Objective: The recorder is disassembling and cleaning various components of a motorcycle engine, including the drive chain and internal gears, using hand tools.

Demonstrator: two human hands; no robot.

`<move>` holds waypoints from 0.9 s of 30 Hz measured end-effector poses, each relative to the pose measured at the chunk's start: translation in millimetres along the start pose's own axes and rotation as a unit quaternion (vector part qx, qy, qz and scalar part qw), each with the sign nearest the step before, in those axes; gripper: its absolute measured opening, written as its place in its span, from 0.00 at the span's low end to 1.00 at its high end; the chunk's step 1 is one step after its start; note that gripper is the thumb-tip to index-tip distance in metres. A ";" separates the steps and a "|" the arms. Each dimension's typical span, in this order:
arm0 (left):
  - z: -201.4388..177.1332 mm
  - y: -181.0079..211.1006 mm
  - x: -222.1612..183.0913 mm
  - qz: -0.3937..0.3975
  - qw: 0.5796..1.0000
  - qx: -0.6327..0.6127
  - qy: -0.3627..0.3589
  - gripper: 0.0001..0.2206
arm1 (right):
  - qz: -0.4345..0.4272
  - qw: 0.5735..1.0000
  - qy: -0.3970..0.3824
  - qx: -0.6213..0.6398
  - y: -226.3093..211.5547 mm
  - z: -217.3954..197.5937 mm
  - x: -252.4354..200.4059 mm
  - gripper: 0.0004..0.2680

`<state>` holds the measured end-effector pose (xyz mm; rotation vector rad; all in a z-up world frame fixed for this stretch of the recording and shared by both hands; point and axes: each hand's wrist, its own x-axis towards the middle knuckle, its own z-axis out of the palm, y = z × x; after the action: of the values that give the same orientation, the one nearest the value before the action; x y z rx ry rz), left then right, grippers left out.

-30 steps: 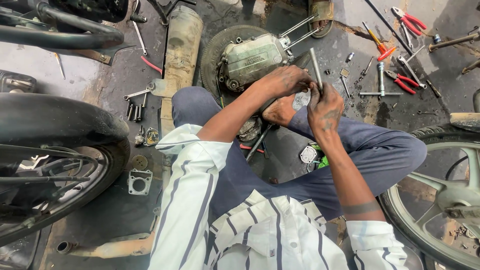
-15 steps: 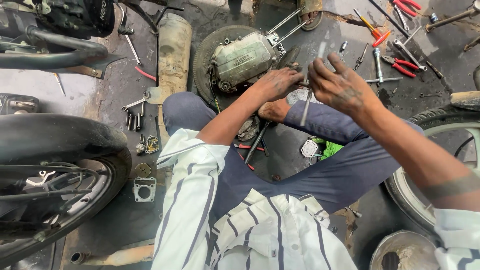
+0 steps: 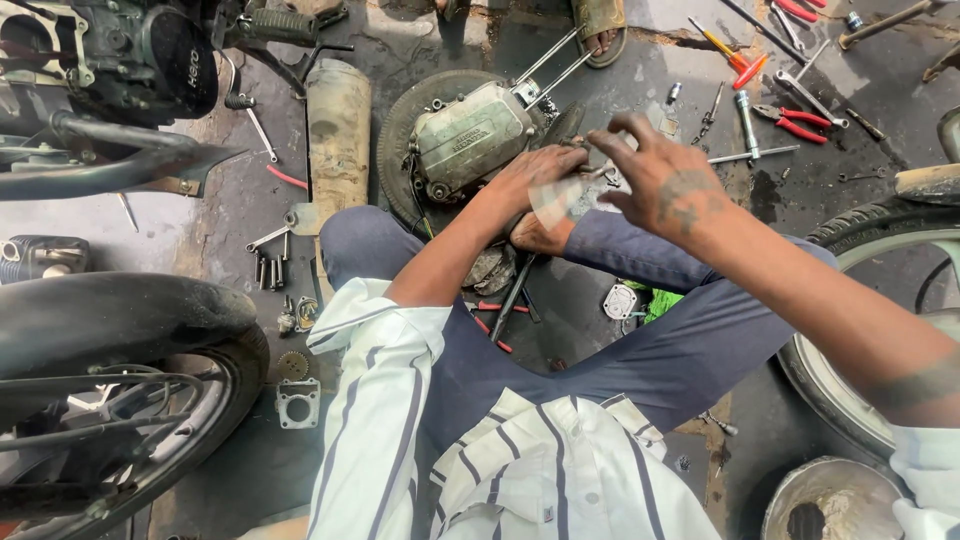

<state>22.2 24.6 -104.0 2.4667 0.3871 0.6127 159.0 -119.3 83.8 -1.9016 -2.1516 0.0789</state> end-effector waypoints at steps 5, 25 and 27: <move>-32.1 26.2 10.5 -0.115 0.943 0.149 -0.275 0.13 | 0.211 0.950 -0.218 -0.075 -11.4 17.8 15.9 0.24; 32.0 -29.4 1.4 -0.021 0.996 0.037 -0.073 0.16 | -0.154 0.964 -0.132 -0.169 24.1 44.4 9.7 0.07; 40.5 -40.3 -0.2 0.043 0.998 0.045 -0.011 0.18 | -0.031 0.978 -0.187 -0.087 23.9 45.6 10.9 0.13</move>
<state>36.8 38.4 -157.5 2.5857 0.3069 0.6151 170.3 -99.1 36.4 -2.0480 -2.5362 0.2634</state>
